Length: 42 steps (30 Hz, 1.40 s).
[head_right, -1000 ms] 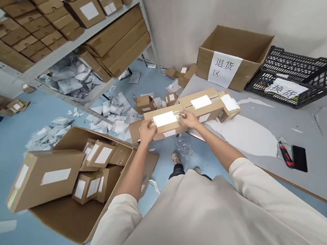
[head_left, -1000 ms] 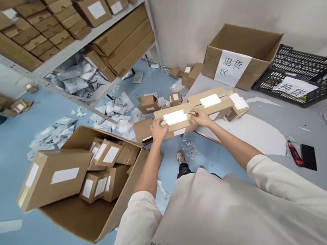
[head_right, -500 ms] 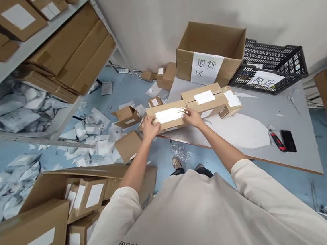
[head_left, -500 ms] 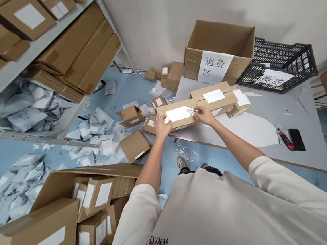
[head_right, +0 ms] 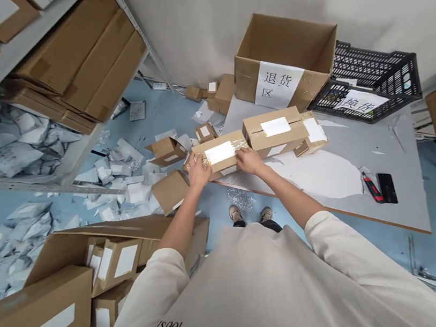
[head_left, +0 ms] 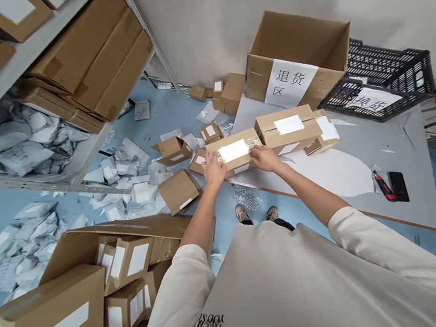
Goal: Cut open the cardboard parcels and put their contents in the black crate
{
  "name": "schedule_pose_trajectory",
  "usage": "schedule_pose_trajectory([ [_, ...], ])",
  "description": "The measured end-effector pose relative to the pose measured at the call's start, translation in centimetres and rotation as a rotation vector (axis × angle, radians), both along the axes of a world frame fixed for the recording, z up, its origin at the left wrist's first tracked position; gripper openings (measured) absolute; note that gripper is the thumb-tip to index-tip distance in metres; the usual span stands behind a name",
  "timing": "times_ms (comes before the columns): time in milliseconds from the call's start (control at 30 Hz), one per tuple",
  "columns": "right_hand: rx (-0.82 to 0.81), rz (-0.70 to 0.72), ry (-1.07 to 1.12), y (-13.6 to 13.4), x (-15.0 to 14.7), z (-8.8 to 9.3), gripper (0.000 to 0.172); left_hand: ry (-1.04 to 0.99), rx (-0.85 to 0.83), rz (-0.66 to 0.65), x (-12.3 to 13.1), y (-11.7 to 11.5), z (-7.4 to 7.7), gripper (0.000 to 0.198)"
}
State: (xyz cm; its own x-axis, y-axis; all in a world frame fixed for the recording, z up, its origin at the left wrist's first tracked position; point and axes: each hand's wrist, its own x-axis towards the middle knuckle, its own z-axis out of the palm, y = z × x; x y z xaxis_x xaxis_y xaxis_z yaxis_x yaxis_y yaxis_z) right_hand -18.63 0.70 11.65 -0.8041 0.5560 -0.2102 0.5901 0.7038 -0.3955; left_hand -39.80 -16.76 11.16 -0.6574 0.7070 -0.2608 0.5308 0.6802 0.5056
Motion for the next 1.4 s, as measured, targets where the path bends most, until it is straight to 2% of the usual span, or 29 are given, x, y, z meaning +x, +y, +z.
schedule_pose_trajectory([
  [200, -0.069, 0.011, 0.022, 0.9, -1.2, -0.9, 0.065, -0.005, 0.016, -0.017, 1.8, -2.3, 0.4, 0.075],
  [333, -0.1, 0.007, 0.064, 2.5, -2.2, -1.6, 0.072, 0.064, -0.028, -0.104, 3.1, -3.3, 1.3, 0.07],
  [433, -0.117, -0.013, 0.095, 3.3, -2.4, -1.9, 0.074, 0.122, -0.018, -0.191, 4.0, -3.1, 1.9, 0.068],
  [533, -0.105, -0.038, 0.162, 3.2, -1.7, -2.2, 0.068, 0.126, 0.022, -0.26, 5.2, -1.9, 1.7, 0.083],
  [667, -0.067, -0.137, 0.264, 2.3, -0.1, -2.6, 0.059, 0.082, -0.023, -0.281, 7.0, -0.2, 0.8, 0.112],
  [733, -0.06, -0.196, 0.3, 1.8, 0.6, -2.7, 0.058, 0.077, -0.04, -0.279, 7.2, 0.2, 0.5, 0.115],
  [833, -0.067, -0.269, 0.354, 1.3, 1.2, -3.0, 0.058, 0.086, -0.032, -0.275, 5.9, 0.3, 0.4, 0.107],
  [933, -0.137, -0.321, 0.38, 0.5, 1.2, -3.9, 0.059, 0.09, -0.026, -0.275, 3.3, 0.1, 0.7, 0.103],
  [1067, -0.395, -0.414, 0.304, -1.3, 0.7, -5.7, 0.065, 0.035, -0.017, -0.252, -0.4, -0.2, 1.0, 0.105],
  [1167, -0.596, -0.487, 0.25, -3.1, 0.0, -6.6, 0.08, -0.008, 0.023, -0.212, -2.8, -0.6, 1.0, 0.101],
  [1300, -0.829, -0.538, 0.272, -5.4, -1.5, -6.5, 0.102, -0.078, 0.084, -0.167, -5.6, -1.1, 1.0, 0.092],
  [1400, -1.002, -0.557, 0.365, -6.7, -3.0, -5.7, 0.106, -0.108, 0.074, -0.163, -6.9, -1.1, 1.1, 0.09],
])
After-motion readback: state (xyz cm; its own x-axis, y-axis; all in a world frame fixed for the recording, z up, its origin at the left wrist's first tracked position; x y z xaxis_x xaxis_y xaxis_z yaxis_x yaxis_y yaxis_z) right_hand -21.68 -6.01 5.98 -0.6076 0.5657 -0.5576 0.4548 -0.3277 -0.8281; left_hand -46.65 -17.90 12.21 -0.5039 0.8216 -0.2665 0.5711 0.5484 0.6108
